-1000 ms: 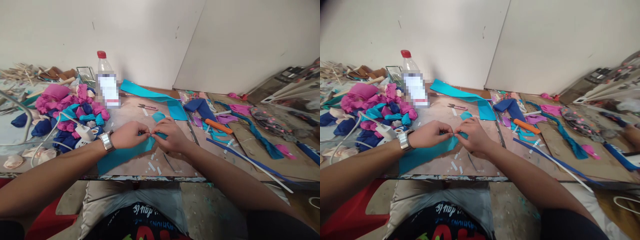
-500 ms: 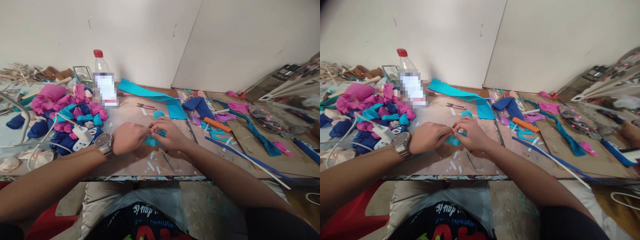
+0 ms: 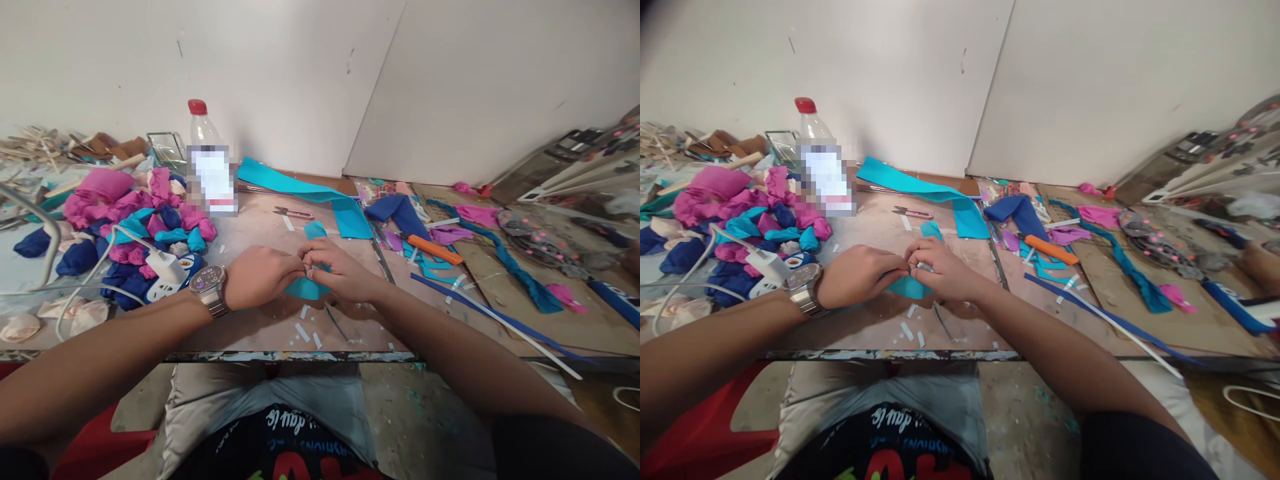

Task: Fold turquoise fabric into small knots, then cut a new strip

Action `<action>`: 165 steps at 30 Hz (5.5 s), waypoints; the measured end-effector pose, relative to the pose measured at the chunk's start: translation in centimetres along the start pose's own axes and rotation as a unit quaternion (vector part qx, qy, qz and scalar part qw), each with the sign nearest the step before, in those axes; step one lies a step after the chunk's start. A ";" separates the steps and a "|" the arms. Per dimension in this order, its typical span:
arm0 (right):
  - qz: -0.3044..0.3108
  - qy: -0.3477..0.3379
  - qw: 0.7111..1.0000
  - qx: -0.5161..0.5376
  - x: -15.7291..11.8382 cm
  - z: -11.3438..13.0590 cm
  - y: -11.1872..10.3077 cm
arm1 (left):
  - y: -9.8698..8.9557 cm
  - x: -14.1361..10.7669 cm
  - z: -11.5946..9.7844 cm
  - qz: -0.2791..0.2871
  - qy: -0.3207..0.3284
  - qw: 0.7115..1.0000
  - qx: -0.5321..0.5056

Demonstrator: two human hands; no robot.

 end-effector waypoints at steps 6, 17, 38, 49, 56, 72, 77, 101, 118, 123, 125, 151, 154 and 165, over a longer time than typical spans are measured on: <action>-0.029 -0.018 0.999 0.000 -0.1 0.4 -0.5 | -0.5 -0.1 0.4 -0.016 -0.009 1.000 -0.023; -0.118 -0.049 0.991 -0.039 -0.4 0.9 -1.7 | -0.8 -0.3 1.7 -0.064 -0.029 0.992 -0.109; -0.091 -0.035 0.991 -0.089 -0.5 0.9 -1.0 | 1.1 -0.1 2.6 -0.003 -0.049 0.968 -0.247; -0.089 -0.035 0.986 -0.136 -0.4 0.8 -0.6 | 1.9 -0.3 2.5 0.050 -0.041 0.964 -0.257; -0.078 -0.047 0.981 -0.173 -0.4 0.8 -0.4 | 2.2 -0.2 2.6 0.060 -0.047 0.962 -0.264; -0.097 -0.052 0.985 -0.130 -0.6 0.6 -0.2 | 2.7 0.0 2.8 0.048 -0.046 0.954 -0.293; -0.118 -0.064 0.984 -0.114 -0.8 1.0 -0.6 | 3.1 -0.2 3.2 0.057 -0.073 0.941 -0.327; -0.136 -0.078 0.976 -0.153 -1.0 1.4 -0.7 | 2.3 -0.1 3.4 0.009 -0.091 0.928 -0.360; -0.110 -0.036 0.982 -0.152 -0.6 0.8 -0.3 | -0.2 -0.3 1.5 -0.016 -0.078 0.996 -0.038; -0.118 -0.031 0.982 -0.142 -0.6 0.6 -0.4 | -0.3 -0.2 1.2 -0.016 -0.064 0.997 -0.031; -0.117 -0.029 0.983 -0.141 -0.6 0.6 -0.5 | -0.4 -0.2 1.1 -0.019 -0.059 0.998 -0.027; -0.091 0.000 0.981 -0.173 -0.5 0.9 -0.1 | 0.4 -0.1 1.5 -0.028 -0.060 0.998 -0.019; -0.068 0.010 0.981 -0.180 -0.4 0.9 0.3 | 0.3 0.0 1.1 -0.033 -0.052 0.998 -0.026; -0.091 -0.017 0.979 -0.180 -0.6 0.8 -0.3 | 0.3 -0.1 1.5 -0.043 -0.061 0.996 -0.045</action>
Point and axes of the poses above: each hand's wrist, its own x-axis towards the middle knuckle, its own y-axis out of the palm, z = x × y, the point moved 10 cm from there along x, towards the middle knuckle, and after that the axes turned 11 degrees about y, right-handed, at the moved point
